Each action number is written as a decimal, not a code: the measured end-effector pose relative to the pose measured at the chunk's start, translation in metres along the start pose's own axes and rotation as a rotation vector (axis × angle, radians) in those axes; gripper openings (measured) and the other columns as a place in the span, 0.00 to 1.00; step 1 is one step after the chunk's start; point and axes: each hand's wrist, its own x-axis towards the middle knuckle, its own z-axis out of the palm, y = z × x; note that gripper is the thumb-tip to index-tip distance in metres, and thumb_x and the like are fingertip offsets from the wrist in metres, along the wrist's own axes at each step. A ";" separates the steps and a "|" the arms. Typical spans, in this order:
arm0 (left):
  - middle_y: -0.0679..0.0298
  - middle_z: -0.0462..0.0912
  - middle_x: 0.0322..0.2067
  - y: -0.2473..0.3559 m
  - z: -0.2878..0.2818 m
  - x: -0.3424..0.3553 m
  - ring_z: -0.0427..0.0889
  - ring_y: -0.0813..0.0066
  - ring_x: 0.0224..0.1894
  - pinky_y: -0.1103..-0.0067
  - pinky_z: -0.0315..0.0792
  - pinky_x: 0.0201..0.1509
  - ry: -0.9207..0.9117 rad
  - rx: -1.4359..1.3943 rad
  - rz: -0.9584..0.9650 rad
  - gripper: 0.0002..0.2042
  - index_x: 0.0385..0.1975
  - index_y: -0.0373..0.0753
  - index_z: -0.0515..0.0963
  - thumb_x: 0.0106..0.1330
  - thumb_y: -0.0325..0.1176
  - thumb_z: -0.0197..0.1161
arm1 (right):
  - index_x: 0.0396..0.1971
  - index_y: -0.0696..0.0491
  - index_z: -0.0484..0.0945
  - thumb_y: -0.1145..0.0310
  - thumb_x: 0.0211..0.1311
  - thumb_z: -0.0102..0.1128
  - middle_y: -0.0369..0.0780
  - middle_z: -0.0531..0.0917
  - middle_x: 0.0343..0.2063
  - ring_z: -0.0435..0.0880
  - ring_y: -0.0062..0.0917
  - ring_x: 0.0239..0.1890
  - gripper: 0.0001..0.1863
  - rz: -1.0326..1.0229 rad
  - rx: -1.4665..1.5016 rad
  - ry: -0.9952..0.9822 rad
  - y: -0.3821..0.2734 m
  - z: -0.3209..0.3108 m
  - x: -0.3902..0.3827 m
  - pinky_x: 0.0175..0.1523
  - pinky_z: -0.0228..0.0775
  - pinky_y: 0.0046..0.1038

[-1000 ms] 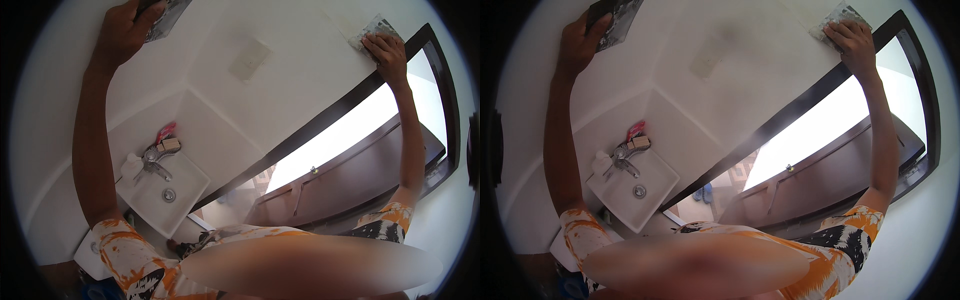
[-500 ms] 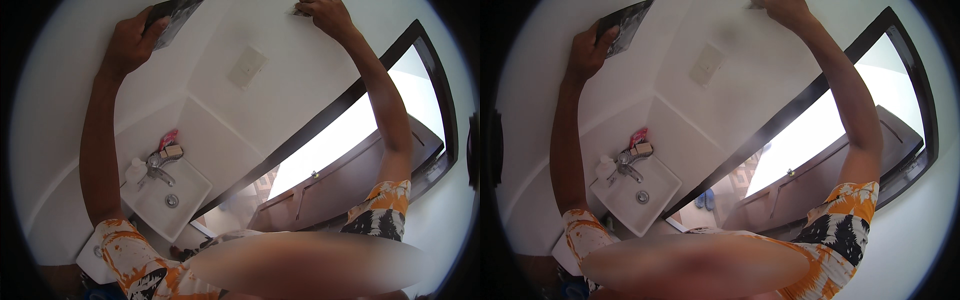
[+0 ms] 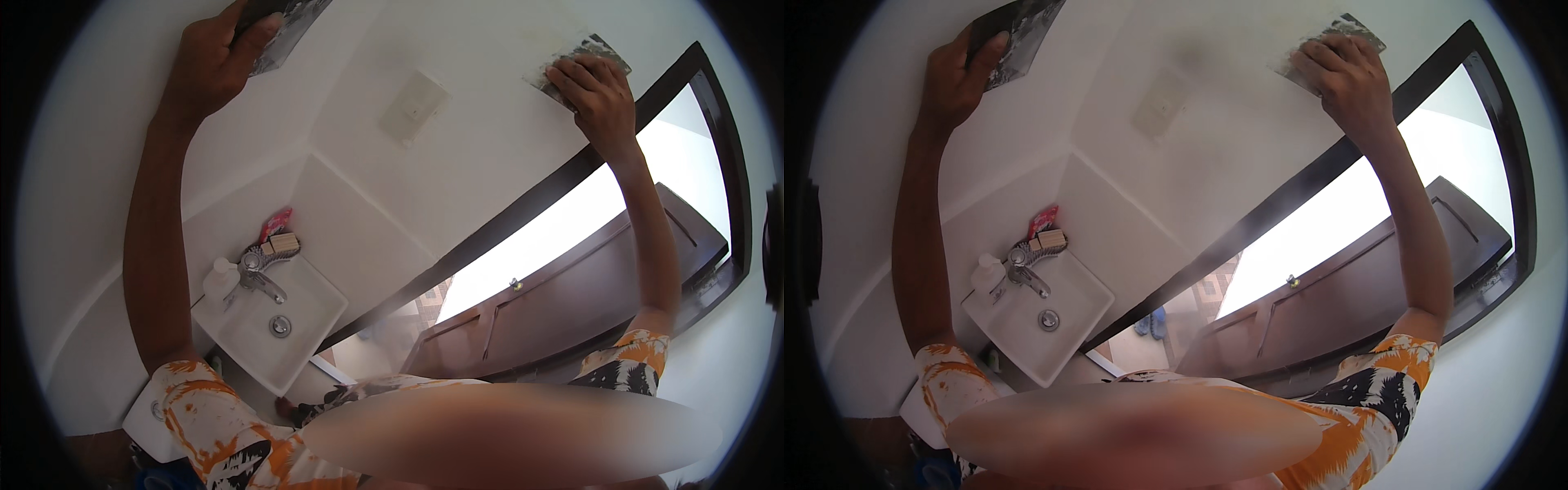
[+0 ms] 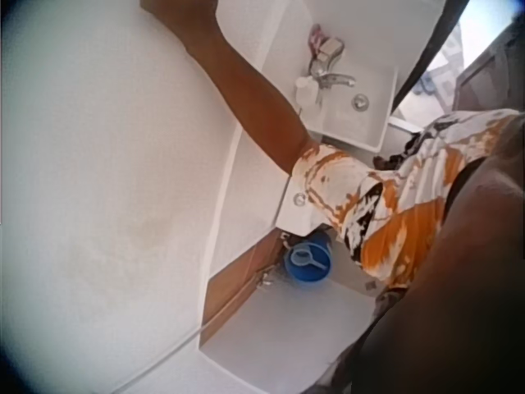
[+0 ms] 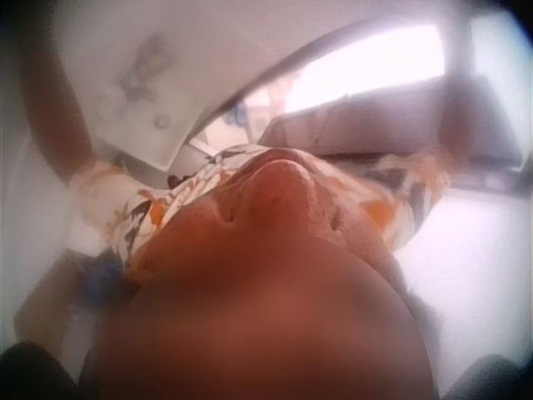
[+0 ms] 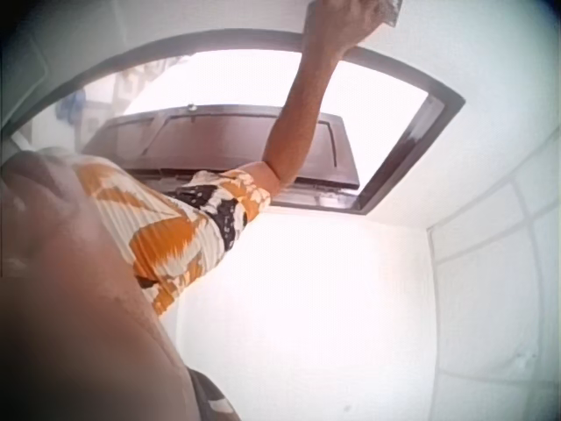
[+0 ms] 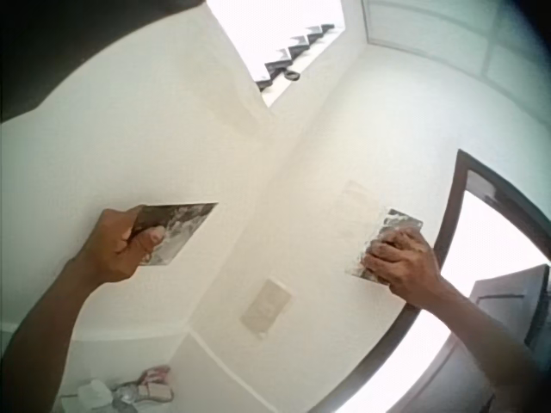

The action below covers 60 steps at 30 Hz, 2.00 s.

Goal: The person applies plaster to a wall using a trowel and a smaller hand tool. They repeatedly scoop plaster from a board and spread it onto the wall surface in a bathroom.

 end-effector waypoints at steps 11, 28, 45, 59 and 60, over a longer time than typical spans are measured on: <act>0.61 0.85 0.29 -0.016 0.008 -0.010 0.81 0.75 0.30 0.76 0.75 0.38 0.116 0.014 0.116 0.19 0.52 0.33 0.79 0.77 0.44 0.57 | 0.47 0.47 0.85 0.78 0.56 0.61 0.30 0.84 0.48 0.79 0.27 0.56 0.18 -0.060 0.000 -0.235 -0.027 0.005 0.038 0.67 0.67 0.35; 0.54 0.74 0.15 0.002 -0.001 -0.002 0.72 0.64 0.15 0.70 0.69 0.21 0.016 0.143 0.148 0.15 0.32 0.31 0.76 0.74 0.39 0.59 | 0.46 0.45 0.86 0.81 0.53 0.62 0.28 0.86 0.46 0.80 0.24 0.54 0.21 -0.095 0.040 -0.025 -0.006 0.017 0.094 0.66 0.68 0.33; 0.55 0.77 0.18 0.009 -0.003 0.001 0.76 0.60 0.17 0.70 0.71 0.23 0.013 0.092 0.217 0.11 0.38 0.32 0.79 0.72 0.36 0.60 | 0.47 0.44 0.86 0.77 0.56 0.60 0.30 0.85 0.49 0.79 0.26 0.55 0.20 -0.169 0.021 -0.009 -0.017 0.059 0.205 0.66 0.66 0.35; 0.60 0.81 0.22 0.001 0.003 -0.003 0.78 0.72 0.22 0.74 0.73 0.29 0.029 0.090 0.115 0.16 0.44 0.32 0.80 0.76 0.41 0.59 | 0.47 0.42 0.86 0.78 0.54 0.64 0.27 0.85 0.44 0.80 0.23 0.53 0.21 0.024 0.003 -0.282 -0.005 0.008 0.028 0.65 0.67 0.34; 0.59 0.80 0.21 0.001 0.006 -0.004 0.78 0.71 0.22 0.74 0.73 0.28 0.040 0.069 0.121 0.15 0.43 0.31 0.80 0.76 0.41 0.59 | 0.48 0.42 0.85 0.78 0.54 0.64 0.27 0.85 0.44 0.80 0.23 0.53 0.21 -0.013 0.020 -0.142 -0.001 0.009 0.030 0.65 0.67 0.33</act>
